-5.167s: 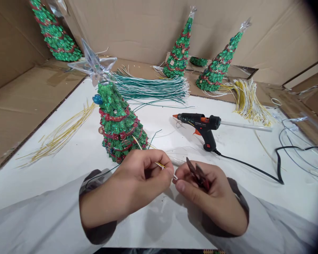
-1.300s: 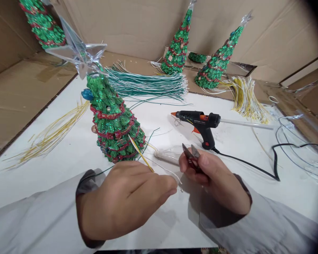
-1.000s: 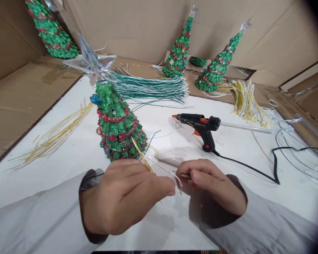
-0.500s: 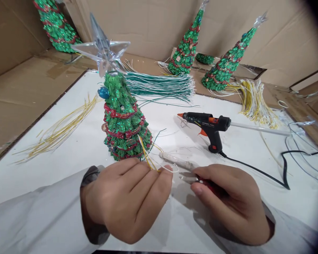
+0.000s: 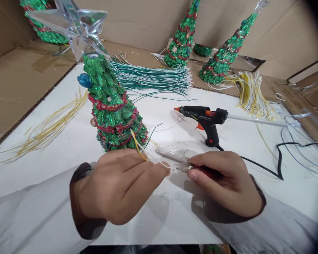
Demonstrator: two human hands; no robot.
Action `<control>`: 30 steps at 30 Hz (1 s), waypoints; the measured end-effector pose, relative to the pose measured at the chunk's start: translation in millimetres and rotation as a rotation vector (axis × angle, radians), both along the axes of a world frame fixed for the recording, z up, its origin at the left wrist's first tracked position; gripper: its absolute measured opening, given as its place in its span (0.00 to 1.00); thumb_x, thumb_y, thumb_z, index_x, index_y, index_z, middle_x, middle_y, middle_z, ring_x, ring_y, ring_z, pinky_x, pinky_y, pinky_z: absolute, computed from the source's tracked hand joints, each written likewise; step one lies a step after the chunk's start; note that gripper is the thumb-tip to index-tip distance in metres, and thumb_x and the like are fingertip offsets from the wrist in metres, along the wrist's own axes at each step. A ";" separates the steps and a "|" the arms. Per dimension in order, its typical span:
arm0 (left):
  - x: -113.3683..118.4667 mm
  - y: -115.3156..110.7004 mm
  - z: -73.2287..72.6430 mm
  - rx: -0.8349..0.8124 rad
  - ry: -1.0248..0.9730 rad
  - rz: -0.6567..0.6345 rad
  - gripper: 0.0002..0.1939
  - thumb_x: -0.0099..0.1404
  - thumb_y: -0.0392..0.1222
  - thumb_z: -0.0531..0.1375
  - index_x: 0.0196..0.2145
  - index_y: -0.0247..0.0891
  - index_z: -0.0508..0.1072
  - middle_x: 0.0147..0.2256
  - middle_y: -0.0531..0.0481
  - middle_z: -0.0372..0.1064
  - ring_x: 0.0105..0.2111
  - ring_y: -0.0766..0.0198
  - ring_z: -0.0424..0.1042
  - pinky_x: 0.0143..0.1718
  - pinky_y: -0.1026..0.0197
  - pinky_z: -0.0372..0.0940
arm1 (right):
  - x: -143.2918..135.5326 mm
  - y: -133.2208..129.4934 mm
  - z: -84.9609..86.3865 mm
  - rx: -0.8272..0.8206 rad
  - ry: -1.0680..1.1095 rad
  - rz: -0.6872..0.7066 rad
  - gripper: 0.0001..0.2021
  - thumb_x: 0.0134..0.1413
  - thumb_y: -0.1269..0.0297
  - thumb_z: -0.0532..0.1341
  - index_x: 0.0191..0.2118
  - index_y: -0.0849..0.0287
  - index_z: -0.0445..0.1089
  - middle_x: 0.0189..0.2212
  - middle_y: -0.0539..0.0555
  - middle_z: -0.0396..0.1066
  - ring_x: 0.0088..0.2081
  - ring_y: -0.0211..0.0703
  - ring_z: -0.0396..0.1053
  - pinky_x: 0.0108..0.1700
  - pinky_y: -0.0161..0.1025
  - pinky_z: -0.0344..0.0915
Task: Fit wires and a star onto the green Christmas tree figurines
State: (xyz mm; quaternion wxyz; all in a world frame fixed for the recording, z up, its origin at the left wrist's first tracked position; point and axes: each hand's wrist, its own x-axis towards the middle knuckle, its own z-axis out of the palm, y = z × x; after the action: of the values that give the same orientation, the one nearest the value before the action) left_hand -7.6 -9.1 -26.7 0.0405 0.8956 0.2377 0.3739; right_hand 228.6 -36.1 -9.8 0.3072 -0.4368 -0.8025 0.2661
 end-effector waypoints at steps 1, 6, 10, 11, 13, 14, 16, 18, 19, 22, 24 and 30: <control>0.2 1.2 -0.5 0.048 0.014 -0.040 0.12 0.70 0.34 0.48 0.40 0.37 0.71 0.26 0.53 0.75 0.24 0.66 0.72 0.27 0.62 0.67 | -0.2 0.4 -0.6 0.007 0.000 0.006 0.12 0.61 0.63 0.59 0.28 0.62 0.69 0.16 0.47 0.62 0.18 0.30 0.56 0.20 0.31 0.53; -1.0 5.5 0.6 0.095 0.043 -0.108 0.14 0.71 0.33 0.46 0.40 0.34 0.71 0.23 0.50 0.73 0.23 0.62 0.70 0.24 0.59 0.64 | -2.1 1.5 0.2 -0.008 -0.010 0.024 0.11 0.60 0.62 0.59 0.28 0.61 0.69 0.16 0.47 0.61 0.17 0.31 0.54 0.20 0.32 0.51; -2.9 5.6 6.6 0.000 0.042 -0.106 0.08 0.69 0.33 0.51 0.39 0.36 0.70 0.24 0.53 0.73 0.22 0.65 0.70 0.25 0.62 0.63 | -0.2 2.3 2.6 -0.059 0.025 0.042 0.10 0.59 0.61 0.59 0.29 0.60 0.70 0.16 0.48 0.64 0.18 0.32 0.56 0.20 0.32 0.52; -3.1 5.5 9.3 -0.038 0.060 -0.110 0.07 0.69 0.33 0.52 0.38 0.37 0.69 0.24 0.54 0.74 0.23 0.66 0.71 0.26 0.63 0.64 | 0.6 2.6 2.7 -0.082 0.041 0.048 0.10 0.59 0.61 0.60 0.29 0.60 0.70 0.16 0.48 0.64 0.18 0.32 0.56 0.20 0.32 0.52; -2.5 5.6 15.5 -0.124 0.096 -0.118 0.06 0.69 0.33 0.53 0.36 0.39 0.69 0.25 0.55 0.75 0.24 0.67 0.73 0.28 0.65 0.66 | 1.5 3.3 1.5 -0.126 0.080 0.057 0.11 0.60 0.60 0.60 0.29 0.60 0.71 0.17 0.48 0.65 0.18 0.31 0.56 0.20 0.31 0.53; -1.9 5.7 18.5 -0.162 0.097 -0.127 0.07 0.70 0.32 0.53 0.35 0.40 0.69 0.25 0.55 0.75 0.24 0.67 0.74 0.28 0.65 0.66 | 1.2 3.7 0.1 -0.137 0.100 0.059 0.12 0.60 0.60 0.60 0.28 0.61 0.71 0.17 0.48 0.66 0.18 0.31 0.57 0.20 0.31 0.53; 0.1 5.7 22.9 -0.222 0.067 -0.156 0.09 0.71 0.33 0.52 0.34 0.39 0.69 0.24 0.56 0.75 0.24 0.69 0.74 0.27 0.66 0.65 | -0.9 4.5 -3.7 -0.121 0.145 0.073 0.13 0.60 0.59 0.60 0.28 0.61 0.71 0.17 0.49 0.66 0.18 0.31 0.58 0.20 0.30 0.54; 2.4 5.2 24.8 -0.268 0.000 -0.189 0.09 0.71 0.34 0.53 0.33 0.38 0.70 0.23 0.57 0.73 0.23 0.70 0.73 0.27 0.68 0.65 | -4.9 5.0 -8.0 -0.066 0.200 0.102 0.13 0.60 0.59 0.60 0.29 0.62 0.71 0.17 0.49 0.66 0.19 0.31 0.58 0.21 0.31 0.56; 3.5 4.7 24.7 -0.295 -0.031 -0.204 0.09 0.71 0.35 0.53 0.33 0.38 0.70 0.23 0.57 0.73 0.23 0.71 0.72 0.27 0.68 0.64 | -7.1 5.0 -10.0 -0.035 0.233 0.122 0.12 0.60 0.59 0.60 0.29 0.62 0.72 0.17 0.49 0.65 0.19 0.32 0.59 0.22 0.31 0.56; 5.7 3.0 22.4 -0.383 -0.100 -0.224 0.07 0.69 0.33 0.55 0.32 0.37 0.69 0.24 0.58 0.72 0.23 0.73 0.70 0.26 0.71 0.63 | -12.5 4.8 -13.9 0.021 0.330 0.159 0.12 0.60 0.59 0.60 0.30 0.61 0.71 0.17 0.49 0.65 0.19 0.33 0.59 0.22 0.31 0.56; 6.4 2.5 20.0 -0.424 -0.139 -0.246 0.06 0.69 0.33 0.56 0.32 0.36 0.68 0.25 0.58 0.72 0.23 0.74 0.69 0.26 0.71 0.62 | -14.0 4.7 -15.3 0.012 0.365 0.163 0.12 0.60 0.59 0.60 0.30 0.61 0.71 0.17 0.49 0.65 0.19 0.33 0.58 0.22 0.32 0.56; 5.8 3.4 15.3 -0.383 -0.156 -0.253 0.06 0.69 0.34 0.55 0.34 0.38 0.69 0.26 0.57 0.73 0.24 0.72 0.71 0.27 0.69 0.64 | -11.1 4.4 -17.6 -0.184 0.365 0.211 0.15 0.60 0.57 0.59 0.27 0.61 0.72 0.16 0.47 0.61 0.18 0.31 0.53 0.19 0.32 0.52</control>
State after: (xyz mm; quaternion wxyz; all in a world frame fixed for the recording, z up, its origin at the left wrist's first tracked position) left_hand -1.8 -5.7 -11.4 0.2744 0.8627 0.1864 0.3818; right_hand 217.5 -31.6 -27.5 0.3766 -0.3212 -0.7472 0.4435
